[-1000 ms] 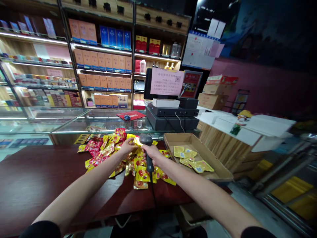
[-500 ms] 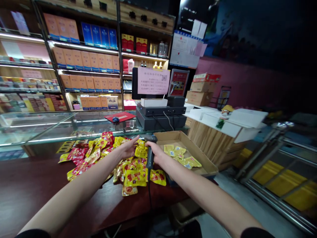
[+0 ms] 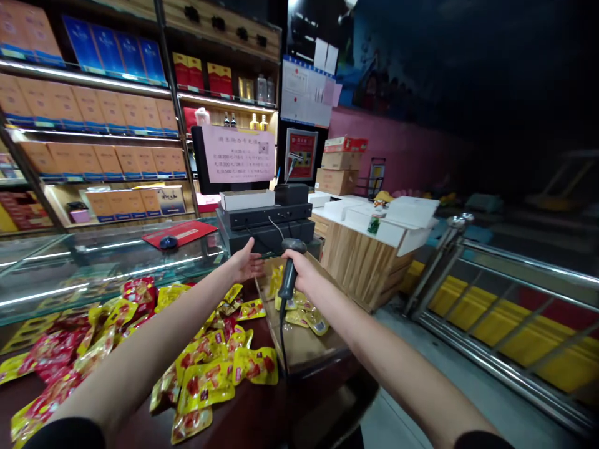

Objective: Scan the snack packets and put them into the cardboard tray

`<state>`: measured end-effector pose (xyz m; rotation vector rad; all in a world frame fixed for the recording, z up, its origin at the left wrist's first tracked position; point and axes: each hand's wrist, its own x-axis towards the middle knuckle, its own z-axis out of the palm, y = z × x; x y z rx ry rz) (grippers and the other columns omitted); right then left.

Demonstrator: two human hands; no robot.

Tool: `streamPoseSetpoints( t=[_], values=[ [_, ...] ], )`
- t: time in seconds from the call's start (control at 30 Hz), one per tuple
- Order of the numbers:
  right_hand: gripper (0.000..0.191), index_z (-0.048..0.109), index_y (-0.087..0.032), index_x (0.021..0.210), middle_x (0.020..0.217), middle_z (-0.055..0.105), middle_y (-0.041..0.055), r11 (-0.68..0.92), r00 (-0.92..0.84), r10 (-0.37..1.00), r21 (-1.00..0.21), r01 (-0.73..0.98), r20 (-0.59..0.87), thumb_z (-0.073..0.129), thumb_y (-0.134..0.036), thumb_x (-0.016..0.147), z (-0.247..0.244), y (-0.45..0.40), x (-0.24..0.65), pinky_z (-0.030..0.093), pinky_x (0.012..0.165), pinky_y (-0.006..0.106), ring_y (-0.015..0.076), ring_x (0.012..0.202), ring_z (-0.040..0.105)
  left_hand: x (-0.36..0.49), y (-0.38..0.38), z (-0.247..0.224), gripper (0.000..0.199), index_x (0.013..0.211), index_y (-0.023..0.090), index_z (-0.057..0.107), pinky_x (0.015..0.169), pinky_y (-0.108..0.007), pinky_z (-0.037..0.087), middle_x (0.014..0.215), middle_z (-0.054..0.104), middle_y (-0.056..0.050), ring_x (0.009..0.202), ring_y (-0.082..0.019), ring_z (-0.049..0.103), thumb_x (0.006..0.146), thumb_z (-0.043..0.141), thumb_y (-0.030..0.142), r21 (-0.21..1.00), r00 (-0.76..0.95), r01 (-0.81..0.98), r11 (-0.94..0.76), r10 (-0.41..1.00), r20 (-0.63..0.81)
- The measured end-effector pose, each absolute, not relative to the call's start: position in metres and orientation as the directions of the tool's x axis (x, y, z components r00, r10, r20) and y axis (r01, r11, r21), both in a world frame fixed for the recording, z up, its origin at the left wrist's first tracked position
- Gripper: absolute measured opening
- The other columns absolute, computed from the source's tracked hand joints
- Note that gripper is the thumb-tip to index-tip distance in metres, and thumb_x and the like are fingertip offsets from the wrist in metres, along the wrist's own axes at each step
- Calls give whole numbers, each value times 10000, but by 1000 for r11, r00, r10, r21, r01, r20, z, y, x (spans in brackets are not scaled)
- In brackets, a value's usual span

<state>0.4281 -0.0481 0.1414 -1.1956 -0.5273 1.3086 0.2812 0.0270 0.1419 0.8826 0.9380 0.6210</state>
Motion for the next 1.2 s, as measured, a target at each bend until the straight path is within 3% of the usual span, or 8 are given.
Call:
streamPoseSetpoints(
  t=[0.3, 0.43, 0.57, 0.7, 0.8, 1.0, 1.1, 1.2],
  values=[
    [85, 511, -166, 637, 547, 511, -34, -420, -153, 905, -769, -482, -398, 596, -161, 627, 106, -89, 367, 397, 498, 196, 74, 475, 449, 174, -40, 107, 521, 1208, 113, 518, 862, -365, 485, 1178, 606, -175, 1005, -245, 617, 860, 477, 499, 804, 536, -170, 569, 738, -410],
    [124, 575, -163, 693, 622, 562, -25, -454, -200, 891, -787, -418, -407, 640, -174, 588, 80, -123, 322, 440, 606, 212, 86, 569, 518, 120, -100, 83, 484, 1187, 135, 565, 919, -367, 465, 1217, 599, -152, 1076, -254, 592, 861, 487, 484, 773, 507, -281, 569, 772, -384],
    [177, 605, -176, 736, 690, 603, -28, -362, -129, 932, -884, -295, -339, 656, -171, 567, 59, -143, 294, 420, 635, 214, 97, 634, 532, 90, -152, 57, 417, 1074, 156, 642, 891, -361, 485, 1198, 615, -136, 1054, -253, 603, 855, 501, 481, 789, 400, -308, 532, 825, -400],
    [91, 611, -176, 677, 625, 578, -48, -159, -99, 984, -983, -89, -150, 613, -152, 589, 42, -145, 287, 396, 629, 224, 107, 611, 489, 88, -188, 33, 398, 943, 122, 673, 726, -333, 529, 1004, 673, -167, 864, -246, 661, 800, 587, 484, 832, 355, -208, 514, 832, -426],
    [83, 635, -184, 689, 664, 614, -35, -90, -120, 988, -994, 64, -97, 609, -165, 612, 31, -139, 286, 416, 662, 247, 138, 656, 516, 99, -198, 20, 451, 981, 112, 652, 643, -331, 539, 1025, 659, -179, 807, -244, 668, 757, 630, 504, 827, 315, -151, 541, 819, -479],
    [110, 678, -199, 724, 731, 672, 8, -20, -160, 984, -949, 315, -74, 641, -200, 620, 16, -132, 290, 453, 725, 294, 199, 752, 587, 113, -202, 13, 543, 1093, 141, 591, 614, -350, 559, 1026, 649, -178, 896, -285, 660, 715, 666, 523, 771, 144, -290, 567, 822, -551],
    [160, 683, -180, 773, 790, 693, 22, -72, -162, 981, -972, 225, -110, 635, -212, 625, 22, -136, 294, 464, 768, 307, 200, 788, 608, 117, -204, 15, 555, 1115, 142, 586, 612, -337, 564, 1072, 634, -178, 987, -304, 635, 710, 680, 510, 784, 92, -318, 532, 841, -533],
    [158, 671, -161, 756, 806, 703, 45, -269, -249, 936, -961, -57, -247, 642, -231, 618, 31, -147, 294, 487, 766, 324, 201, 772, 640, 122, -201, 17, 537, 1142, 176, 588, 622, -320, 562, 1167, 613, -153, 1012, -288, 627, 706, 705, 466, 828, 68, -320, 461, 882, -465]
  ],
)
